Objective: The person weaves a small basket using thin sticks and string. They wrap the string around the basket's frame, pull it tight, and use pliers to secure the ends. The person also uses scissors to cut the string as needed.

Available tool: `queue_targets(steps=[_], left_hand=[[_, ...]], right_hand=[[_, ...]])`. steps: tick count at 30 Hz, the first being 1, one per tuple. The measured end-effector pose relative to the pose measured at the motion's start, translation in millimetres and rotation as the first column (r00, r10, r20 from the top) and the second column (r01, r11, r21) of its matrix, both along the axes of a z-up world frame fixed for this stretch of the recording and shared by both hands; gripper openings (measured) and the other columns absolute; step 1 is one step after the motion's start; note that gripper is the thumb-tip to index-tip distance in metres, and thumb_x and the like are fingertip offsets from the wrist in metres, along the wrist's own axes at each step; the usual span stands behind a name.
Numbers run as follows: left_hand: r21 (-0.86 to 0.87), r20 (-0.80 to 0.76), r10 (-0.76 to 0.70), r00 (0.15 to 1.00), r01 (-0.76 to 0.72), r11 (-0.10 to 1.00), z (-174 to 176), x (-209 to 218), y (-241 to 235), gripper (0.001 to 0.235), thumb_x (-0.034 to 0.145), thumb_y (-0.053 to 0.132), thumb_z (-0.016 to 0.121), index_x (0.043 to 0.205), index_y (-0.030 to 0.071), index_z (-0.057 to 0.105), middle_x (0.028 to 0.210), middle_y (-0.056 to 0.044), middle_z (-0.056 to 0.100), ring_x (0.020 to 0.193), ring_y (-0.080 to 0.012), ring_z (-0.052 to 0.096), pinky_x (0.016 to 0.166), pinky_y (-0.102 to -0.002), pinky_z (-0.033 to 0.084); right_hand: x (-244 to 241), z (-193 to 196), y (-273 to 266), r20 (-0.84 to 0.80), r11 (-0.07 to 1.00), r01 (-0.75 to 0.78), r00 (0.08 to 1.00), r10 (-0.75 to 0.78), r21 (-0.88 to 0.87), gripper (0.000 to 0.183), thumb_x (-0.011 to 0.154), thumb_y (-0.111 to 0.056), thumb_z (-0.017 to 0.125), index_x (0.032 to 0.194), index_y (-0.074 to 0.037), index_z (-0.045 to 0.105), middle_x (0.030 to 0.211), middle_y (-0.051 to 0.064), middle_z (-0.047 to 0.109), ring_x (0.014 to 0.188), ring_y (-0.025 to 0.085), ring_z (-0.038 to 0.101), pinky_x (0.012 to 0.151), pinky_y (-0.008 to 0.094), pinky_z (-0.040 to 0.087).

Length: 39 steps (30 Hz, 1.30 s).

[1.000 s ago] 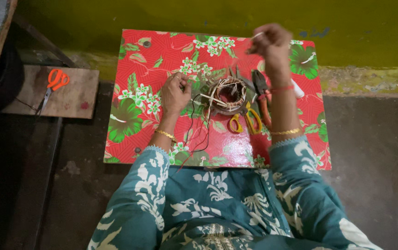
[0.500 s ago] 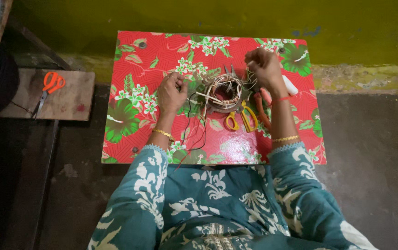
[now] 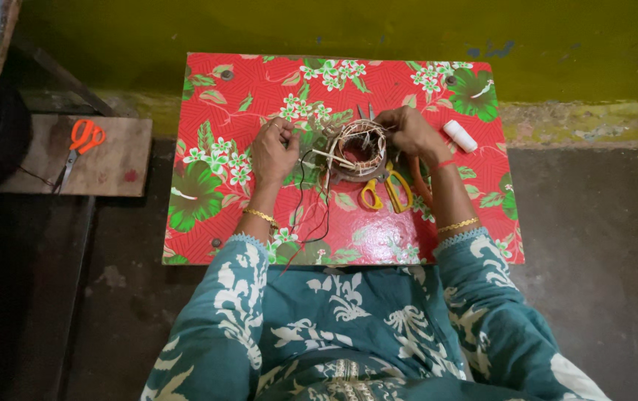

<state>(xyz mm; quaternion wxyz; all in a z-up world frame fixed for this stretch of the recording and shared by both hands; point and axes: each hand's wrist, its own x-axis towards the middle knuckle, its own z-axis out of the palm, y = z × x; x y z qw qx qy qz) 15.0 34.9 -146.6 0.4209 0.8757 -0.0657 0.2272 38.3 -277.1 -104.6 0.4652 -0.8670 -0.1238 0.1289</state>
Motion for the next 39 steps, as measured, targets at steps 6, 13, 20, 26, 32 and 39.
queue_targets(steps=[6,13,20,26,32,39], left_hand=[[0.001,0.002,0.004,1.0,-0.004,1.0,-2,0,0,0.018,0.083,0.012,0.079,0.091,0.008,0.064,0.078,-0.004,0.067,0.067,-0.0193,0.069,0.063,-0.036,0.056],[0.005,0.012,-0.004,1.0,0.004,1.0,-4,2,0,0.018,0.083,0.012,0.08,0.092,0.008,0.065,0.078,-0.004,0.066,0.068,-0.0191,0.068,0.064,-0.036,0.056],[-0.009,0.023,-0.003,1.0,0.003,1.0,-5,1,0,0.017,0.083,0.013,0.08,0.092,0.008,0.065,0.078,-0.004,0.067,0.067,-0.0194,0.068,0.063,-0.035,0.056],[-0.005,0.011,0.003,1.0,-0.003,1.0,-3,0,1,0.018,0.082,0.012,0.08,0.092,0.008,0.066,0.078,-0.005,0.067,0.067,-0.0202,0.067,0.062,-0.036,0.055],[-0.03,-0.012,0.002,1.0,-0.002,1.0,1,-2,0,0.018,0.084,0.017,0.08,0.091,0.008,0.066,0.077,-0.005,0.067,0.066,-0.0199,0.068,0.062,-0.036,0.055],[-0.002,0.029,-0.028,0.999,0.028,1.0,11,-6,2,0.031,0.091,0.037,0.079,0.089,0.009,0.066,0.076,-0.003,0.066,0.07,-0.0202,0.067,0.064,-0.038,0.054]], right_hand=[[13,-4,-14,0.013,0.997,0.066,0.998,-0.065,-0.044,0.009,0.09,0.003,0.07,0.098,0.002,0.076,0.083,0.012,0.076,0.069,0.013,0.067,0.063,0.031,0.056],[30,12,-7,-0.074,0.854,0.224,0.974,-0.215,0.469,0.013,0.097,0.0,0.061,0.099,0.002,0.074,0.079,0.011,0.075,0.057,0.012,0.065,0.05,0.028,0.051],[12,73,30,0.096,0.888,0.058,0.989,-0.114,0.457,0.018,0.107,-0.009,0.059,0.108,0.005,0.07,0.084,0.01,0.075,0.06,0.009,0.064,0.052,0.024,0.048],[-28,130,44,0.17,0.885,-0.012,0.983,-0.076,0.466,0.016,0.107,-0.01,0.059,0.108,0.002,0.07,0.082,0.008,0.074,0.06,0.008,0.063,0.054,0.024,0.049],[-36,139,41,0.496,0.955,0.047,0.847,-0.193,0.292,0.015,0.106,-0.009,0.07,0.104,0.005,0.069,0.086,0.009,0.073,0.068,0.009,0.065,0.058,0.023,0.049],[29,78,24,0.5,0.986,0.09,0.853,-0.147,0.138,0.04,0.111,-0.034,0.061,0.1,0.002,0.072,0.089,0.008,0.074,0.078,0.015,0.067,0.07,0.034,0.052]])
